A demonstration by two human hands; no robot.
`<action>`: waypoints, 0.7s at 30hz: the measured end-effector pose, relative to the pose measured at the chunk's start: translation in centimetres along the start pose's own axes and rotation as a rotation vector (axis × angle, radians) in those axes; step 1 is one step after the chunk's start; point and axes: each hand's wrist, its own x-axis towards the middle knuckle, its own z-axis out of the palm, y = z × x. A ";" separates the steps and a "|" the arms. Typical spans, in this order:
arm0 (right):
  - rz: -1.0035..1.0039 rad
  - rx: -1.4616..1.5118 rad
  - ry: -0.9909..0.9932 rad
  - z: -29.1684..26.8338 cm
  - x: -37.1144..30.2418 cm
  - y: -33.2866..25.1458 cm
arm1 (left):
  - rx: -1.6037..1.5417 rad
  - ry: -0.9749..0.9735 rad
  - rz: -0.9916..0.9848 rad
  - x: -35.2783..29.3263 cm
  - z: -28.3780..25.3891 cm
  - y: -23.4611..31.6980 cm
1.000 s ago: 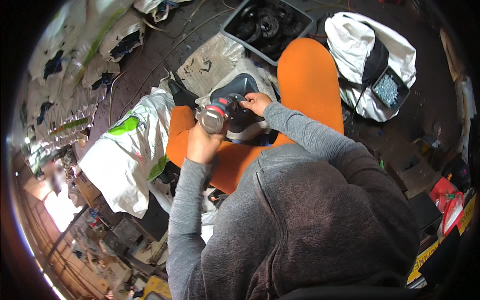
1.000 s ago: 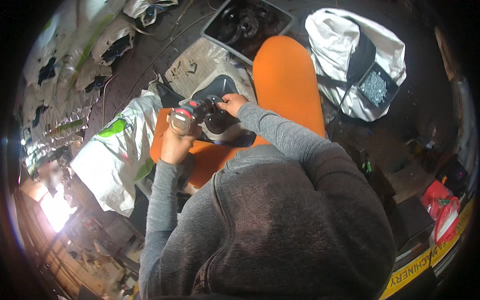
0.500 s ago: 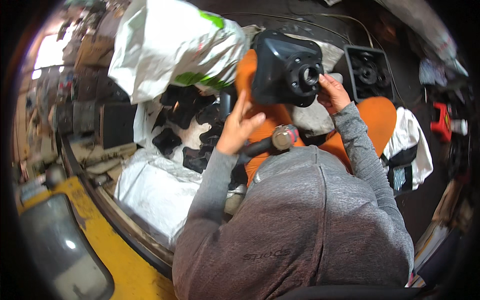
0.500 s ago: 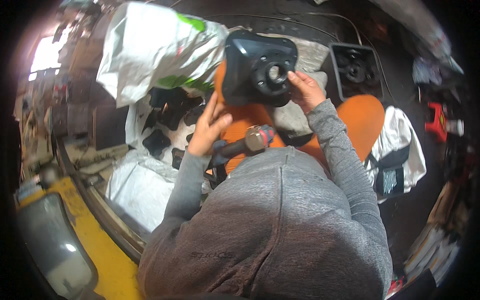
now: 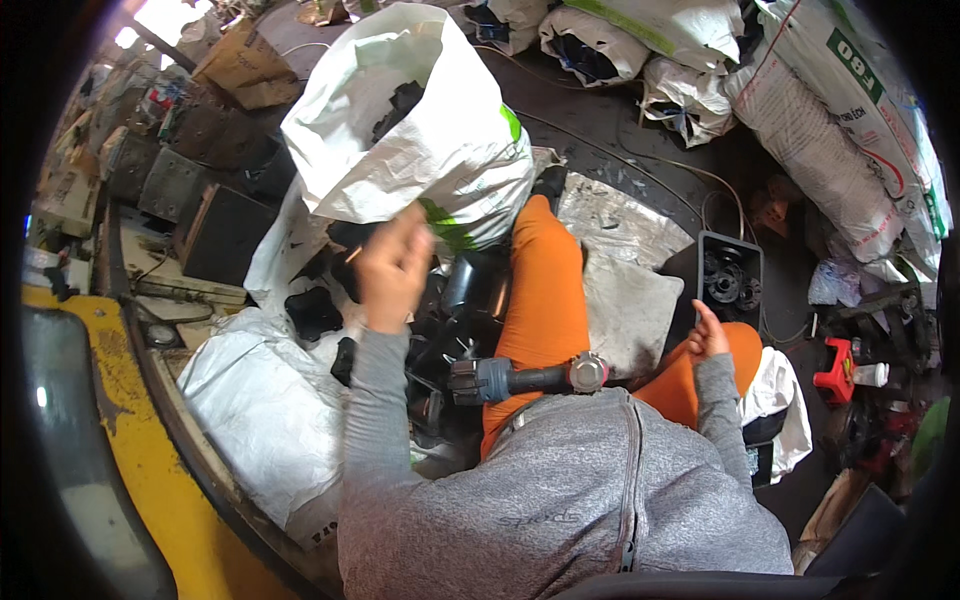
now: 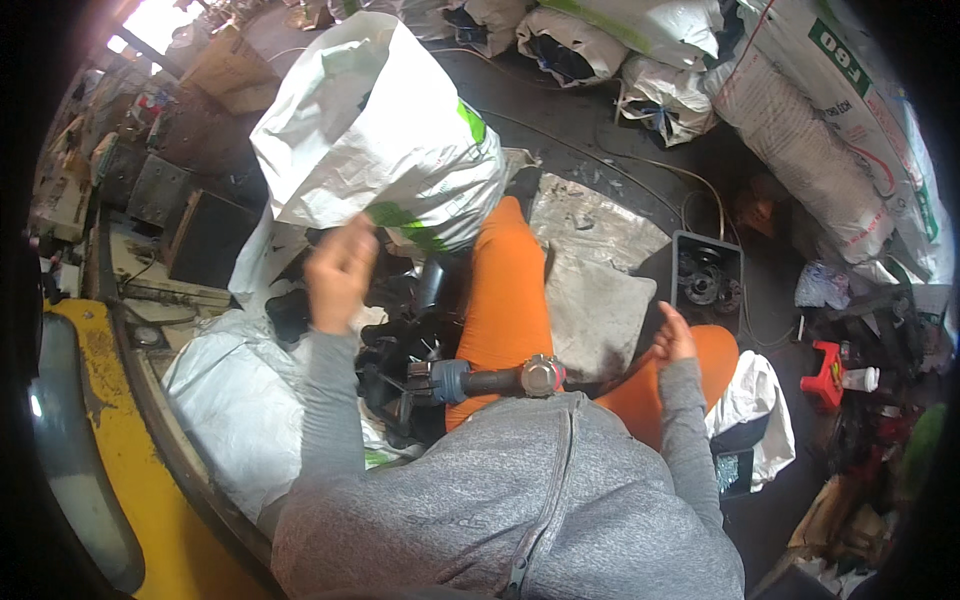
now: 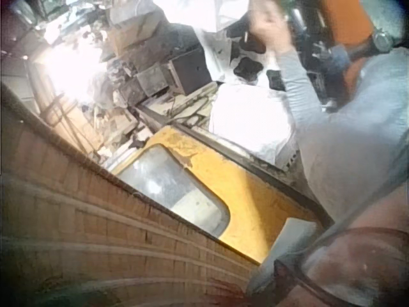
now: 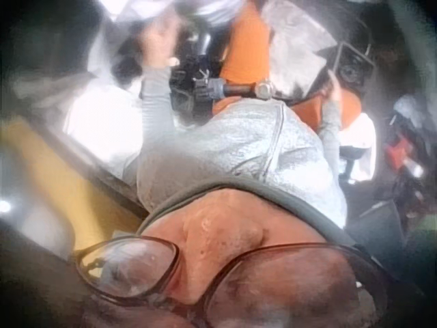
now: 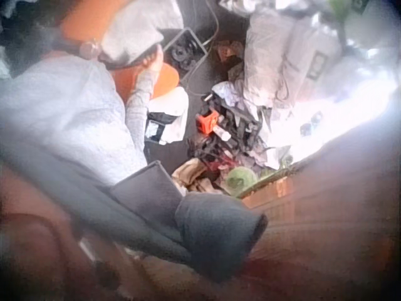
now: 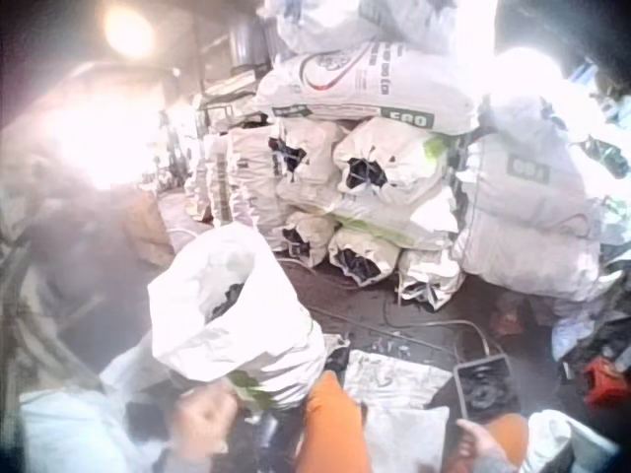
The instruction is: The person sits on the floor and uses a cordless drill to fasten screws into a black mechanical housing. They repeatedly pick up screws, align them in the housing, and drive them in with the drill, occasionally rotating the housing to access different screw holes.
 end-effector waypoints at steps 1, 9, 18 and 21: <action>-0.055 0.034 0.122 -1.6 -1.0 -1.1 | -0.024 0.179 0.093 3.4 -0.7 0.2; -0.356 0.257 0.460 -10.9 -4.2 -4.8 | 0.772 -0.379 -0.162 23.1 8.4 -18.7; -0.339 0.371 0.833 -22.3 -6.8 0.4 | 0.779 -0.579 0.040 28.4 14.3 -23.4; -0.372 0.318 0.987 -21.4 -7.0 2.0 | 0.820 -0.550 0.057 30.2 12.7 -22.9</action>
